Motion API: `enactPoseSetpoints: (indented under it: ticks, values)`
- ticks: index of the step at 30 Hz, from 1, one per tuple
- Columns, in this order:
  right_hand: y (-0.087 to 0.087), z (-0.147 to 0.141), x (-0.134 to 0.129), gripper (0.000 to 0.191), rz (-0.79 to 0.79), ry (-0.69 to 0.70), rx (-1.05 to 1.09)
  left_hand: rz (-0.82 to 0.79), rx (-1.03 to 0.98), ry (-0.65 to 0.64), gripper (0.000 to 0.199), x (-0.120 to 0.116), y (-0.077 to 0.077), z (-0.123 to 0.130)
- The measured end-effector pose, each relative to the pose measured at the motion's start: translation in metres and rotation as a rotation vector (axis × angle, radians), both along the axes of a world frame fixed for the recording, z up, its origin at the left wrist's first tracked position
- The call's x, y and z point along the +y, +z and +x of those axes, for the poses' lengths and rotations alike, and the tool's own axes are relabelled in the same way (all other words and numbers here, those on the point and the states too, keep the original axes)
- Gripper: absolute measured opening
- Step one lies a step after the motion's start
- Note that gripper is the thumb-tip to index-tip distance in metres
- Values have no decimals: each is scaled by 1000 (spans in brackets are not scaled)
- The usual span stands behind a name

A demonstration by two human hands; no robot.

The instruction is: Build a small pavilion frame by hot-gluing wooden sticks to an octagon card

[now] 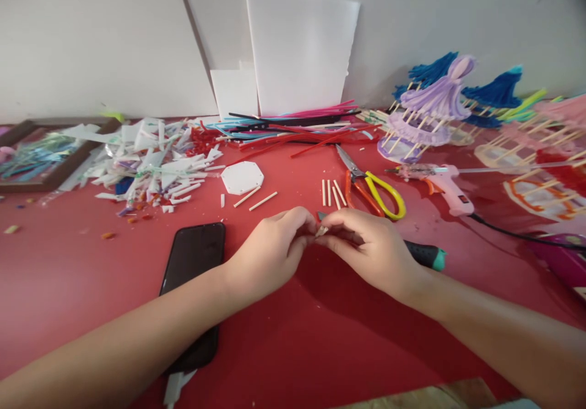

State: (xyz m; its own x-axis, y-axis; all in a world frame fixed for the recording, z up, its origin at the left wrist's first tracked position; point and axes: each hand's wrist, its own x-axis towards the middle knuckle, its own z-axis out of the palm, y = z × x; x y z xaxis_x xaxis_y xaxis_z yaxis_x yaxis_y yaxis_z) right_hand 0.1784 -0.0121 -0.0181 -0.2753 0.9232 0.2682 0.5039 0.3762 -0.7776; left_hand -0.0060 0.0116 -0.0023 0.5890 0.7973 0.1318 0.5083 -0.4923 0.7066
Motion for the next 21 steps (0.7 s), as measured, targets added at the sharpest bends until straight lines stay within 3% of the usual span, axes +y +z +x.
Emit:
enactPoseSetpoints:
  ticks: [7,13,21]
  values:
    - [3,-1,-1,6,78,-22,-34,-104,-98,49,27,-1,-6,0]
    - [5,-1,-2,4,119,3,-64,-103,-184,60,30,-4,-6,2]
    - [5,0,-3,1,200,51,-57,-94,-143,55,32,-2,-7,2]
